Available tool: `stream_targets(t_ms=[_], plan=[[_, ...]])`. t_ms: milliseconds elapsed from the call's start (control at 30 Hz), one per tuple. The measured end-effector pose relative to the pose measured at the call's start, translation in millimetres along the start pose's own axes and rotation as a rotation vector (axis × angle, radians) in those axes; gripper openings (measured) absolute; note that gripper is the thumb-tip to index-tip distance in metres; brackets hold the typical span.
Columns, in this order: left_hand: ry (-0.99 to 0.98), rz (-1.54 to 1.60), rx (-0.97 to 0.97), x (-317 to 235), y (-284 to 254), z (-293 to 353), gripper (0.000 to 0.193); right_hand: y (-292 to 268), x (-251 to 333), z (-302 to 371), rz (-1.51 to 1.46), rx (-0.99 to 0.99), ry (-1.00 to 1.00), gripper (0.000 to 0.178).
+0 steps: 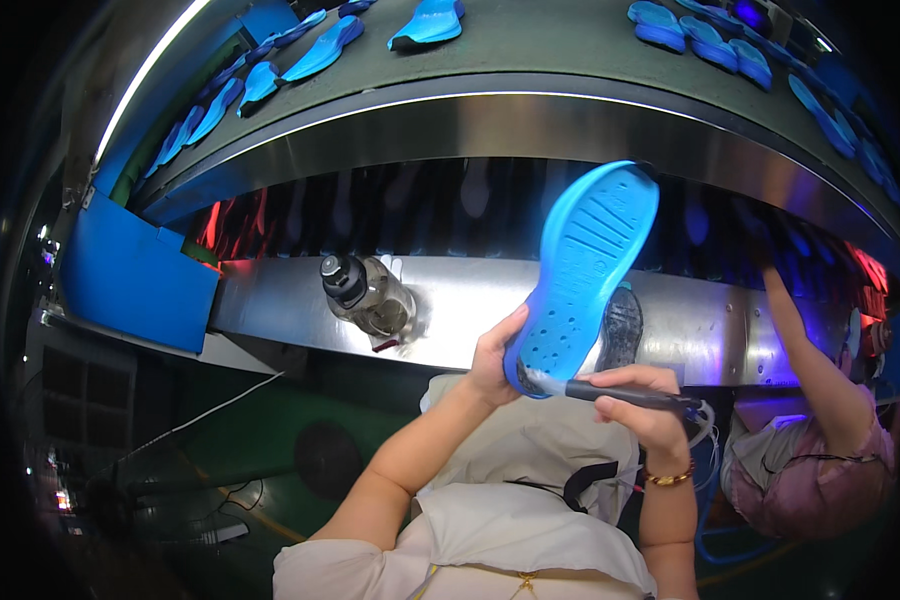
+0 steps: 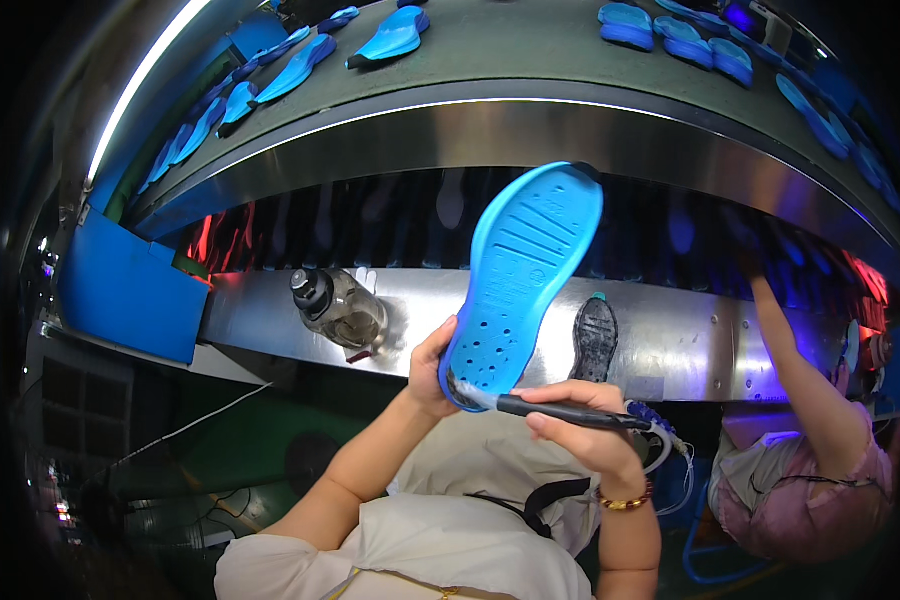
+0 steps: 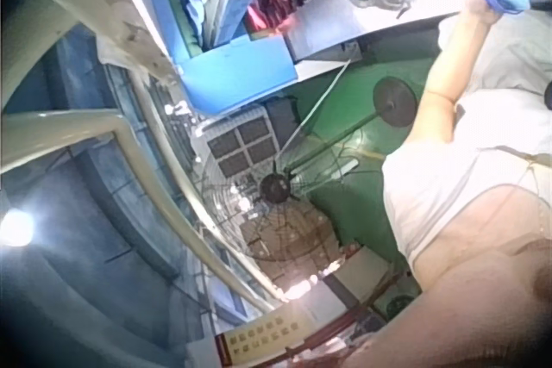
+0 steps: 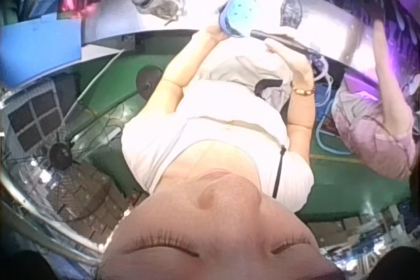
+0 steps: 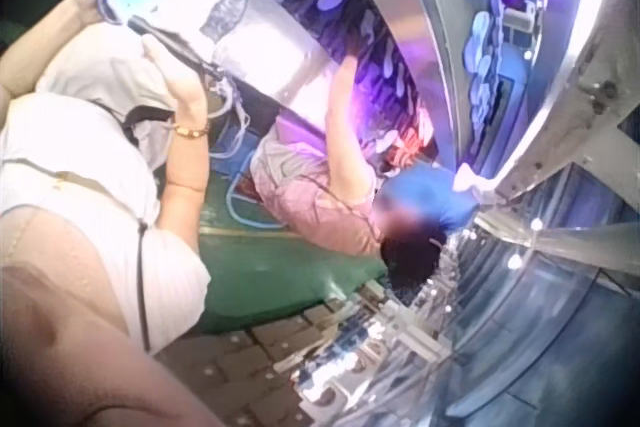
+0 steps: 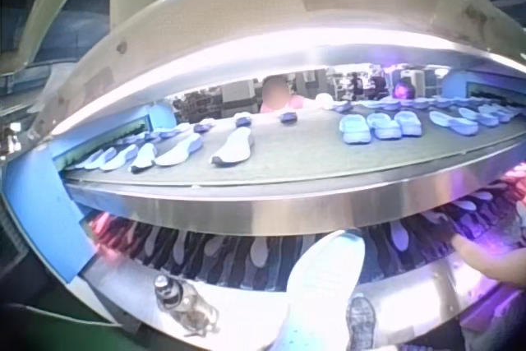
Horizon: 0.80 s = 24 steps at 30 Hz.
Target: The person repeatedly retrieves shoe soles from a conveyor belt and applies liquid coating to them using a brush applicator.
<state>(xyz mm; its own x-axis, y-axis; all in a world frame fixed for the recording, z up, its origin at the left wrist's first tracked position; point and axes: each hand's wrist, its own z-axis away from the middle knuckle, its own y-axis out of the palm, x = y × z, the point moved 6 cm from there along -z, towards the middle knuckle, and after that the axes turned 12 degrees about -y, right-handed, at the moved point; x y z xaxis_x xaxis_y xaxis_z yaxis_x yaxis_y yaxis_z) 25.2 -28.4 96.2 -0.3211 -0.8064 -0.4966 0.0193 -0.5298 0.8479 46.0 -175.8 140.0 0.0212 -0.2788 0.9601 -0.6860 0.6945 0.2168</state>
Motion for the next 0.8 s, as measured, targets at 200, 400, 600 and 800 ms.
stream_targets(t_ms=[200,400,600,800], plan=[[-0.25,-0.139,0.103,-11.6,4.2,-0.7,0.055,10.5,22.8,-12.3,0.341,0.25,-0.141,0.02],[-0.636,-0.232,0.009,-4.1,0.3,11.3,0.053,7.8,58.3,-19.2,0.412,0.403,-0.346,0.021],[-0.647,-0.574,0.073,-15.4,4.7,17.2,0.054,14.2,58.6,-22.4,0.507,0.683,-0.213,0.022],[-0.602,-0.639,-0.017,-28.1,-8.0,22.8,0.063,4.9,41.6,-15.8,0.511,0.621,-0.189,0.02]])
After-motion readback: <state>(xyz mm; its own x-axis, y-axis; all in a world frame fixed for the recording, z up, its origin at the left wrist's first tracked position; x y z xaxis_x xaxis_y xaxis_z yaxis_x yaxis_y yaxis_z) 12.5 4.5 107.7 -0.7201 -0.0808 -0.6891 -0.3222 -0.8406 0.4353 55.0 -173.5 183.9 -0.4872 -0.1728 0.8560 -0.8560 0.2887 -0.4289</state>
